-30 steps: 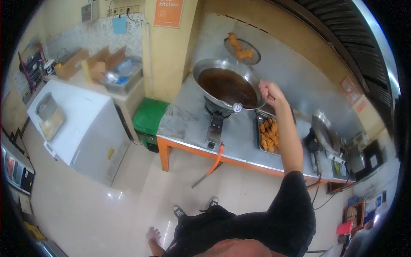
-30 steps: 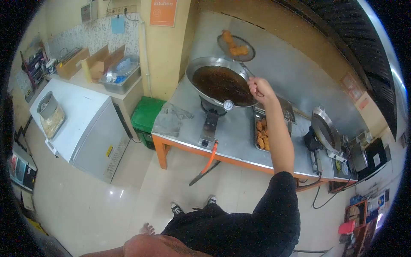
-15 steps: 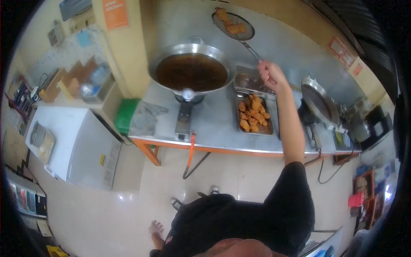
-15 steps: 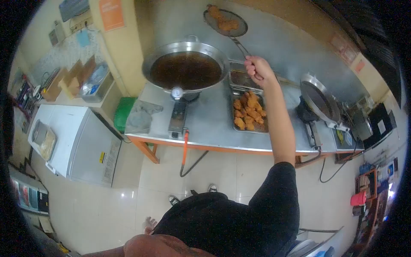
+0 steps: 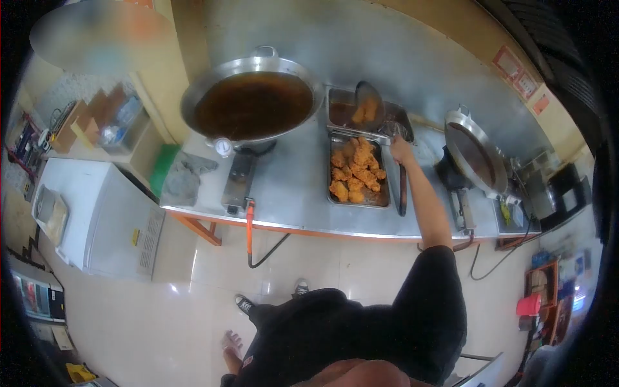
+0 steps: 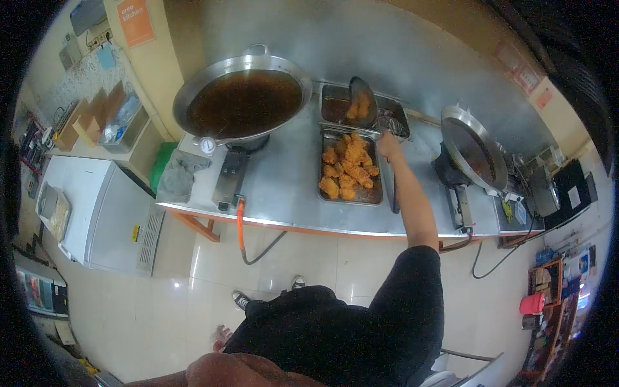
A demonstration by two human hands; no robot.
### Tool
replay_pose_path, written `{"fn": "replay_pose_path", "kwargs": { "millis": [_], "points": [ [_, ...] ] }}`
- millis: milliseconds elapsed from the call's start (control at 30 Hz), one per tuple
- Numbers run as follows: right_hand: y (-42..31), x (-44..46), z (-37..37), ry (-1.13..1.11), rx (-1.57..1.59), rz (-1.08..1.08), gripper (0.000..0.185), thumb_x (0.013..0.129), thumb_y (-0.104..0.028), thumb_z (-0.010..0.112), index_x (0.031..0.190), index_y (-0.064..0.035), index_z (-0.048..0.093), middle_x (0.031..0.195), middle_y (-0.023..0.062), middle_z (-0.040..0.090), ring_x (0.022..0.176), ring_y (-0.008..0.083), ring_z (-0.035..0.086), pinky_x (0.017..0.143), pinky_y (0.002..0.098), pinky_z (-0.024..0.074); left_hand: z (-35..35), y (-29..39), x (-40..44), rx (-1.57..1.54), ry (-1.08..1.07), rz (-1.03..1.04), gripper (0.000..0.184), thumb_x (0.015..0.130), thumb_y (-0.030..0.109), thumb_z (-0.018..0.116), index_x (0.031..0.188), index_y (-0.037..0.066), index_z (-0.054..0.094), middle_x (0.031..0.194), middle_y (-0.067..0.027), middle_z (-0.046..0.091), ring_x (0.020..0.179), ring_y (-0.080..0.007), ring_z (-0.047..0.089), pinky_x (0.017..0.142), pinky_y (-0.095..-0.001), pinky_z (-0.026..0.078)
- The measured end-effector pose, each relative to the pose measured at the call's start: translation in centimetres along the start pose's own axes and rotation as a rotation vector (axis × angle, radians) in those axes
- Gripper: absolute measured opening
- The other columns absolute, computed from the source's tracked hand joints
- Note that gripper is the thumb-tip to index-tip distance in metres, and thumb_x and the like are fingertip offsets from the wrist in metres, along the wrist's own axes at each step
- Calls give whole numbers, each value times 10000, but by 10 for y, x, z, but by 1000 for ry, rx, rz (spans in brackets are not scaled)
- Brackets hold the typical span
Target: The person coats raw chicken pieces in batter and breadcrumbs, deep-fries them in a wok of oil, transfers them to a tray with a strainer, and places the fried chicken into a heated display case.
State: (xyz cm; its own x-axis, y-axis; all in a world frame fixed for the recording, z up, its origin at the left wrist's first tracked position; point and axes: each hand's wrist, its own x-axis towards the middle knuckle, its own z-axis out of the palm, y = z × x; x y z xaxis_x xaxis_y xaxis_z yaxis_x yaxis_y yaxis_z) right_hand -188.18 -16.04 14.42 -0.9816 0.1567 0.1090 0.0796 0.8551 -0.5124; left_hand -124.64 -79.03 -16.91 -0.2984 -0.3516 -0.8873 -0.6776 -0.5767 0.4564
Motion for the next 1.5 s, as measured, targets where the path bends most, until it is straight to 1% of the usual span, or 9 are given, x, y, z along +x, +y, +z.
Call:
{"fn": "replay_pose_path", "kwargs": {
  "millis": [267, 467, 567, 667, 733, 800, 1033, 1267, 1500],
  "points": [
    [14, -11, -5, 186, -169, -19, 241, 870, -172, 433, 1004, 10, 515, 931, 290, 584, 923, 456, 539, 777, 522, 420, 26, 11, -26, 57, 22, 53, 509, 848, 420, 443, 1247, 103, 439, 1180, -120, 527, 1037, -283, 503, 854, -436, 361],
    [5, -32, -19, 162, -195, 47, 225, 863, -172, 434, 998, -7, 504, 923, 293, 583, 908, 469, 537, 775, 519, 420, 20, 28, -17, 69, -23, 23, 554, 852, 427, 431, 1294, 96, 396, 1246, -131, 489, 1106, -298, 471, 877, -459, 347],
    [6, -36, -10, 285, -143, 96, 197, 864, -162, 428, 976, -18, 505, 839, 264, 604, 825, 406, 598, 669, 498, 461, 13, 43, -19, 47, -35, -9, 567, 849, 443, 432, 1305, 109, 386, 1260, -132, 479, 1125, -302, 458, 879, -465, 343],
    [35, -22, -21, 31, 523, 147, 190, 880, -167, 419, 1003, -39, 487, 721, 170, 589, 604, 275, 606, 474, 402, 465, -2, 41, -15, 19, -11, 25, 567, 844, 455, 438, 1306, 130, 395, 1242, -128, 492, 1095, -301, 473, 884, -462, 340],
    [12, -32, -44, 128, 911, 248, 129, 903, -171, 398, 964, -75, 457, 632, 65, 511, 421, 141, 473, 337, 273, 370, -13, 36, -10, -31, 32, 35, 534, 841, 454, 447, 1272, 140, 425, 1185, -116, 519, 1043, -289, 491, 855, -447, 353],
    [-12, -43, -79, 10, 1033, 231, 113, 934, -158, 380, 999, -69, 405, 604, 50, 456, 412, 133, 426, 336, 281, 348, -21, 30, -8, -58, 69, 10, 498, 838, 449, 456, 1232, 144, 452, 1130, -104, 540, 992, -273, 504, 823, -432, 363],
    [-180, -82, -132, -155, 681, -59, 166, 965, -234, 377, 963, -79, 436, 583, 41, 450, 387, 118, 400, 334, 262, 319, -50, -3, 8, -54, 87, -111, 393, 828, 402, 482, 1121, 141, 510, 984, -68, 572, 808, -213, 523, 706, -395, 386],
    [-250, -6, -25, -7, -171, -510, 283, 934, -202, 369, 1089, 6, 483, 507, 96, 485, 351, 172, 464, 357, 319, 366, -68, 21, 14, -193, 106, 3, 384, 835, 382, 481, 1114, 121, 520, 975, -72, 582, 778, -205, 526, 653, -358, 390],
    [-313, -53, -17, -526, -103, -198, 257, 939, -145, 346, 1034, 26, 513, 541, 76, 511, 362, 161, 476, 377, 305, 402, -116, -7, 28, -367, 69, -74, 330, 842, 369, 473, 1039, 111, 533, 885, -69, 568, 714, -205, 524, 583, -358, 382]
  ]
}}
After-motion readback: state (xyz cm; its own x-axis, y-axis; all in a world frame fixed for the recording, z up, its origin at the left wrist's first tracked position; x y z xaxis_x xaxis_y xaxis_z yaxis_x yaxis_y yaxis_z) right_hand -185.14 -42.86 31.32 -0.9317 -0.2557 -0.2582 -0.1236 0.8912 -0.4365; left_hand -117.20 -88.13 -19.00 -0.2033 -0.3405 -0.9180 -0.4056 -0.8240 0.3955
